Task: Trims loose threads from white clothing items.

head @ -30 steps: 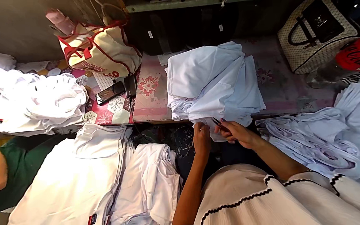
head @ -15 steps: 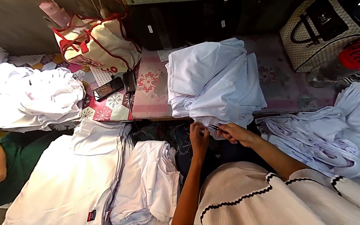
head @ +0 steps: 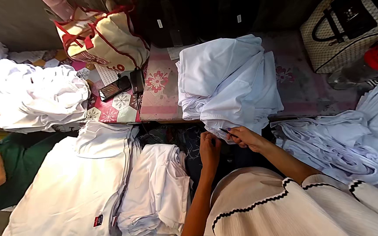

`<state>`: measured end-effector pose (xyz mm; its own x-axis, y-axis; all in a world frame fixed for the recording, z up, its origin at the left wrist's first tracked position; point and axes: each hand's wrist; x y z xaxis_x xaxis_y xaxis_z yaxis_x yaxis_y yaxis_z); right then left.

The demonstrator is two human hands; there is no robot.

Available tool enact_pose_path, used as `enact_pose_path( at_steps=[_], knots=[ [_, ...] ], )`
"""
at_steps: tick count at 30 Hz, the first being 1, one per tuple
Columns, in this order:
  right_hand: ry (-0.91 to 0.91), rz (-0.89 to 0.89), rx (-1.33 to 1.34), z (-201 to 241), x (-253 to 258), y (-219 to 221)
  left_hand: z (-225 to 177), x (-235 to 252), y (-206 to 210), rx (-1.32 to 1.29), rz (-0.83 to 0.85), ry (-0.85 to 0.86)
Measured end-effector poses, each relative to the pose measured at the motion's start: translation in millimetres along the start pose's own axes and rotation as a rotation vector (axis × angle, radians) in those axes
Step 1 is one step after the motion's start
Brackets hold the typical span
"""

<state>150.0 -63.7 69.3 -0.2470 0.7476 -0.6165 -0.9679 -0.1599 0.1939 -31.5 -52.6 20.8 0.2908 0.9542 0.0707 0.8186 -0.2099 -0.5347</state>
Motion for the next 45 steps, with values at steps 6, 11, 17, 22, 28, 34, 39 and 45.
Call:
enact_pose_path(
  at_steps=[6,11,17,22,28,34,39,45],
  knots=[
    [-0.060,0.052,-0.011,16,-6,3,-3,19,19,0.161,-0.183,0.156],
    [-0.100,0.040,-0.031,22,-3,1,24,37,44,0.180,-0.354,0.349],
    [-0.046,0.088,-0.001,11,-1,-8,27,27,25,-0.195,-0.242,0.212],
    [-0.005,0.196,-0.009,11,4,-6,19,15,5,-0.433,-0.135,0.083],
    [0.038,0.233,-0.046,21,1,-7,19,13,-4,-0.467,-0.134,0.072],
    [0.037,0.256,-0.034,21,8,-2,10,10,-1,-0.472,-0.138,0.079],
    [-0.025,0.204,-0.026,17,11,5,8,9,-2,-0.469,-0.138,0.071],
    [-0.080,0.149,-0.009,18,7,4,4,4,-2,-0.812,-0.126,-0.053]
  ],
)
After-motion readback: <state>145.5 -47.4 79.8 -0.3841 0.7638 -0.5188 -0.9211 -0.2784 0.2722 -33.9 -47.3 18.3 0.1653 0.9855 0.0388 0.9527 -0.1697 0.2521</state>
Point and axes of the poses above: each hand's wrist, its own x-axis towards the middle knuckle, its own y-axis out of the palm, z = x × y, and after that the axes turned 6 degrees about z, right-handed
